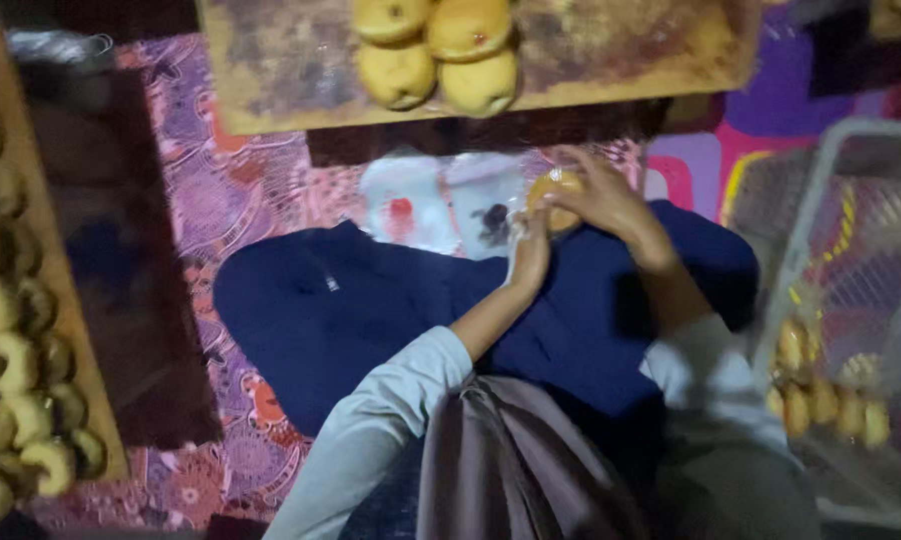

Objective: The person sits on a patterned floor mat and repeatedly picks round pastries from a wooden board, places each into a small clear plastic bag, and seals the bag. The packaged pastries are then placed into a white plastic basket to the right.

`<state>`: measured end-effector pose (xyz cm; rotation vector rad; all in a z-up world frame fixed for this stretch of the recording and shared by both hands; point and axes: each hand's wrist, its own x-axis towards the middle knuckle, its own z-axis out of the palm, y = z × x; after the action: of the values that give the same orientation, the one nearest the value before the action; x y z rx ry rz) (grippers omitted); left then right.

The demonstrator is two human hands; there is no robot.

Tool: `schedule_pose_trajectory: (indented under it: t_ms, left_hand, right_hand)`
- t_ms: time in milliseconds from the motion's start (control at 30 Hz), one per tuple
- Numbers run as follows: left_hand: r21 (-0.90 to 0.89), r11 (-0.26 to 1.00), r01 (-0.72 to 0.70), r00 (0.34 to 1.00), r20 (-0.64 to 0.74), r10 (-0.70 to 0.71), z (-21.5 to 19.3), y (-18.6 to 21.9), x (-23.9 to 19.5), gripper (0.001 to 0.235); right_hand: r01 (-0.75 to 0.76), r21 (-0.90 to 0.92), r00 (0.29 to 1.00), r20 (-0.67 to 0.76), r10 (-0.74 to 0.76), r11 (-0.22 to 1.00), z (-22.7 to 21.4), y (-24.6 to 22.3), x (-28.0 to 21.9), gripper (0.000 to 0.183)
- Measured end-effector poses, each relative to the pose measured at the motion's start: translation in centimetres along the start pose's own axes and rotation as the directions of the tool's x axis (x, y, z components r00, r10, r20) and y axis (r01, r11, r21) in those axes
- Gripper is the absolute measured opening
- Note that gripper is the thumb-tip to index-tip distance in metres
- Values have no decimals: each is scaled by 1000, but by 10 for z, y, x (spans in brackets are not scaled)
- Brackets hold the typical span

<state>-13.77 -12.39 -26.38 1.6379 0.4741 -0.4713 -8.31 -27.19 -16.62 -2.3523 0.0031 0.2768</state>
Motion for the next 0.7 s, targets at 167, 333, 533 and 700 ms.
schedule_pose_trajectory:
  t_ms: [167,333,533,700]
  left_hand:
    - [29,973,-228,971,84,225,-14,18,-2,63]
    - [-127,953,-273,939,178,293,-17,80,-61,59]
    - [29,786,-618,714,440,545,52,152,-158,51]
    - [-206,762,-614,442,711,548,84,177,-210,51]
  right_hand:
    - [-240,518,962,240,130,821,2,27,13,83]
    - [-305,523,943,286,174,796,-33,20,-25,70]
    - [210,270,968,-194,-161,940,-168,-47,-218,32]
    - [-432,228,748,-450,488,873,-208,-67,-354,48]
